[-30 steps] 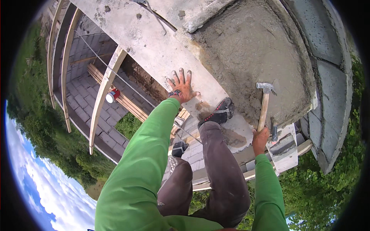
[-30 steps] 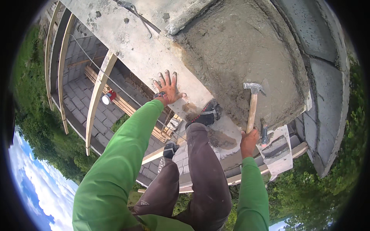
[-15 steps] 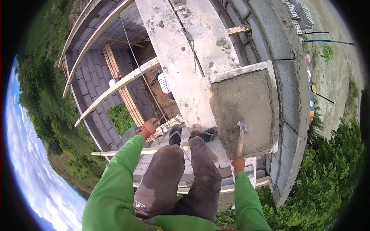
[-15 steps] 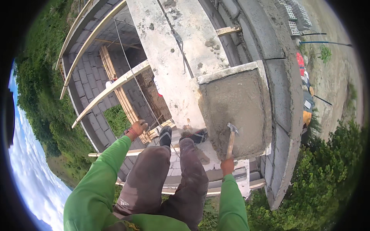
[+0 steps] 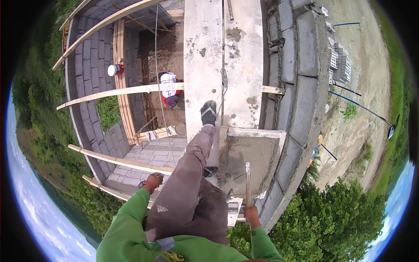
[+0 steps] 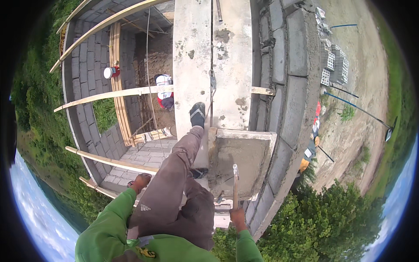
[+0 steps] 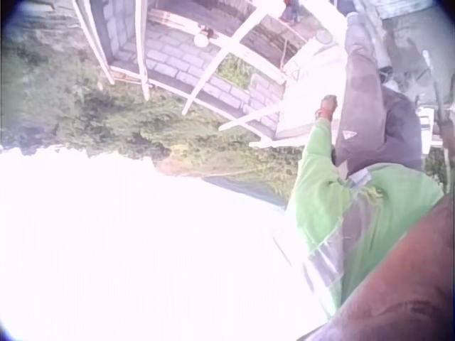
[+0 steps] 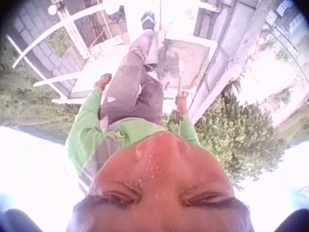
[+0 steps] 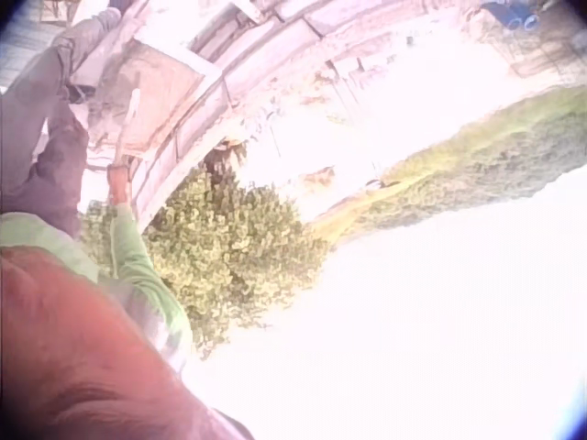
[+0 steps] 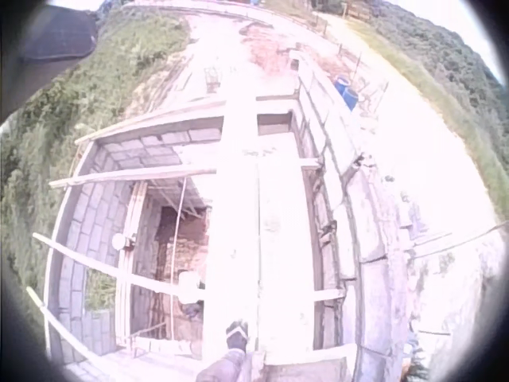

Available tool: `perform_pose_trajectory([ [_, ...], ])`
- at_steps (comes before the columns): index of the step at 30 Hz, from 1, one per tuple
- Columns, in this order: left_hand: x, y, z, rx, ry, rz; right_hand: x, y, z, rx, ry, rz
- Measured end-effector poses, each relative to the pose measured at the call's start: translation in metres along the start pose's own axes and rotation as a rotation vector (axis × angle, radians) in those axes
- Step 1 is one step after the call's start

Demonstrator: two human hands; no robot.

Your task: Perform masonry and structural work on a curved wall, including applying mortar and securing wooden forms.

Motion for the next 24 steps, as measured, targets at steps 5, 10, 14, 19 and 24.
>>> perform_pose_trajectory([
  [5,0.032,0.022,-0.011,-0.110,0.539,-0.007,-0.066,-0.027,-0.196,0.173,-0.662,0.521],
  [10,0.074,0.038,-0.011,-0.157,0.726,-0.012,-0.081,-0.074,-0.352,0.347,-0.666,0.472],
  [14,0.082,0.037,0.006,-0.181,0.787,-0.006,-0.052,-0.117,-0.436,0.375,-0.611,0.342],
  [19,0.083,0.062,0.033,-0.201,0.987,-0.094,-0.089,-0.160,-0.524,0.313,-0.636,0.336],
  [24,0.116,0.107,0.084,-0.217,1.223,-0.174,-0.099,-0.243,-0.601,0.129,-0.407,0.198],
])
Point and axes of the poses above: each hand's wrist, its own y-axis away from the middle knuckle, its own z-axis out of the palm, x = y × z, the point moved 7 cm from there along -y, towards the middle knuckle, and after that the axes turned 14 degrees about -z, right-handed, at the moved point
